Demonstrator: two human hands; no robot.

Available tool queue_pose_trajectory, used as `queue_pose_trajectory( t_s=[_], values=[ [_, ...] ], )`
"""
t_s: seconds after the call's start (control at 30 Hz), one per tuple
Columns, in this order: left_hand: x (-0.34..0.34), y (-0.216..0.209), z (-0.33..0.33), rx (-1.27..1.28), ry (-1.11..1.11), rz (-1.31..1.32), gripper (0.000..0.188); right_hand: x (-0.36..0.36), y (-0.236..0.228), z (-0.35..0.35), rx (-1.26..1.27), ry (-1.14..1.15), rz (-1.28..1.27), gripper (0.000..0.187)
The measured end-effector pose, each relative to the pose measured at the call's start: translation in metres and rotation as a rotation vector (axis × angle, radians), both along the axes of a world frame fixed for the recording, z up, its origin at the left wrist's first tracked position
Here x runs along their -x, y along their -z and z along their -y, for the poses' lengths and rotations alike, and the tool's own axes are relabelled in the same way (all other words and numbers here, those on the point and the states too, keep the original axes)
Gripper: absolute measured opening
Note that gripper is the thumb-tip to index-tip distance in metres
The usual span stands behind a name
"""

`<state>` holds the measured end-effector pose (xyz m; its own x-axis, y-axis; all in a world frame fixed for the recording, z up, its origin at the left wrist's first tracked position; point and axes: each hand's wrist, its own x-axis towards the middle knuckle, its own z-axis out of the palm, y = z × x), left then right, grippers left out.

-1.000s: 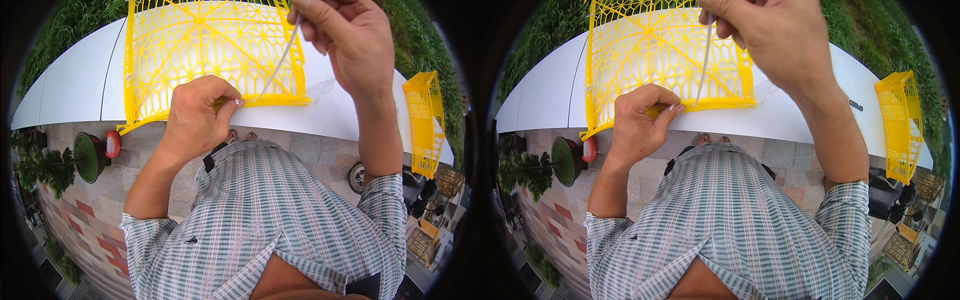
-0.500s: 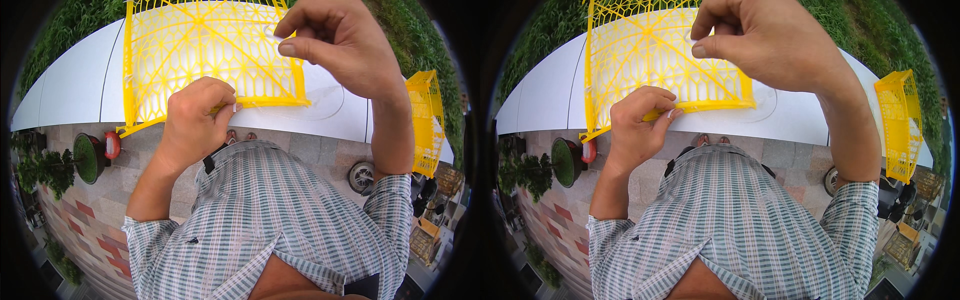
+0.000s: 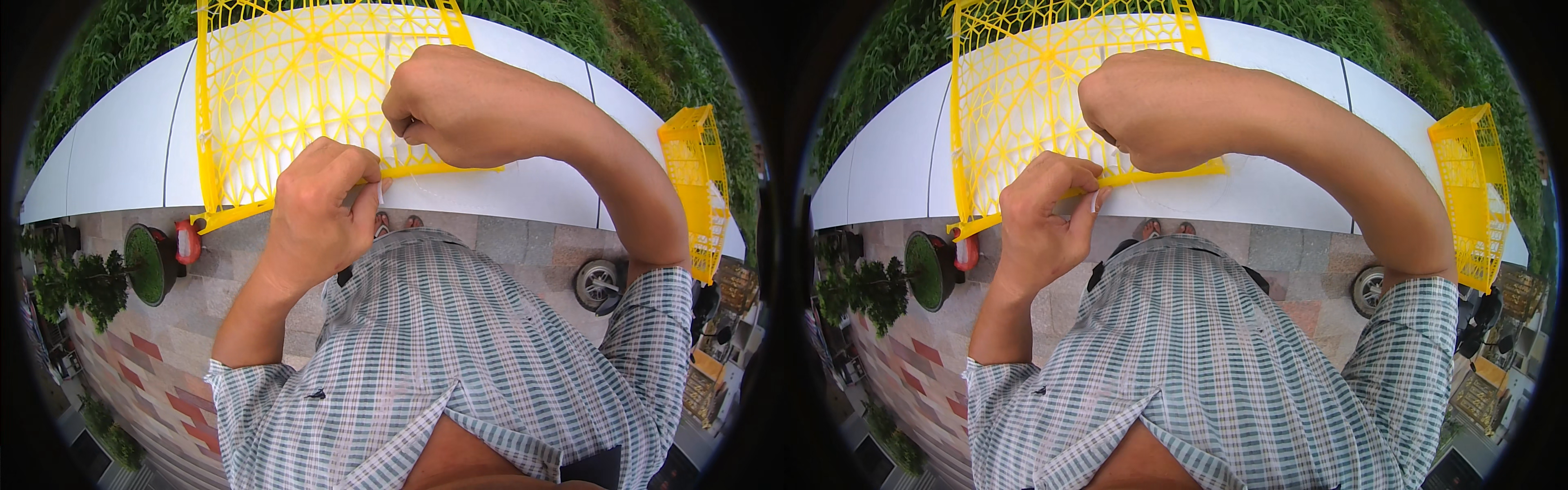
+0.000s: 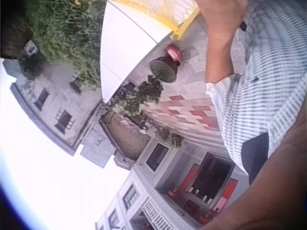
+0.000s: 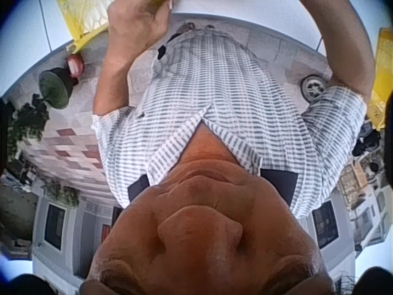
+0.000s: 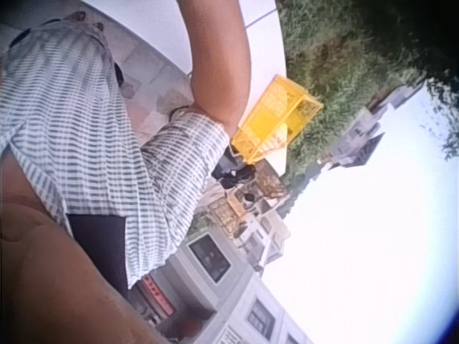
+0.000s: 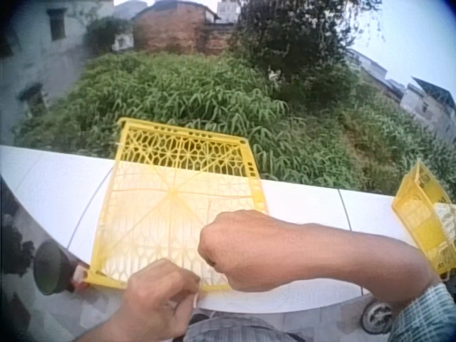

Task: The person assembles a yellow plastic crate by threading a white zip tie through its frame and tightening it. The person repeatedly adjusts the crate and the zip tie to secure the structure.

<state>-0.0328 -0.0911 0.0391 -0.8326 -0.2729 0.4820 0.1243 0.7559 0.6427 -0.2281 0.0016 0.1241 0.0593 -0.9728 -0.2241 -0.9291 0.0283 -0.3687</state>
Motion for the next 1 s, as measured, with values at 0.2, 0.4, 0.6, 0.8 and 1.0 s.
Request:
queue_pose_trajectory(
  t_s=[0.2,0.4,0.6,0.8,1.0],
  values=[
    [-0.001,0.002,-0.004,-0.028,-0.023,0.003,0.023,-0.001,0.004,0.008,0.036,-0.088,-0.068,0.003],
    [-0.001,0.0,-0.007,-0.002,-0.031,0.029,0.023,-0.002,-0.001,0.009,-0.093,-0.103,-0.091,0.01],
    [-0.007,-0.011,-0.007,-0.056,0.02,0.164,0.021,0.003,0.009,0.004,-0.051,-0.151,-0.097,0.02],
    [-0.009,-0.013,-0.008,-0.252,0.031,0.214,0.017,-0.003,0.001,0.015,-0.154,-0.207,-0.043,0.024],
    [-0.002,-0.032,0.009,-0.424,0.087,0.383,0.015,-0.001,0.01,0.014,-0.054,-0.271,0.198,0.019]
  ],
)
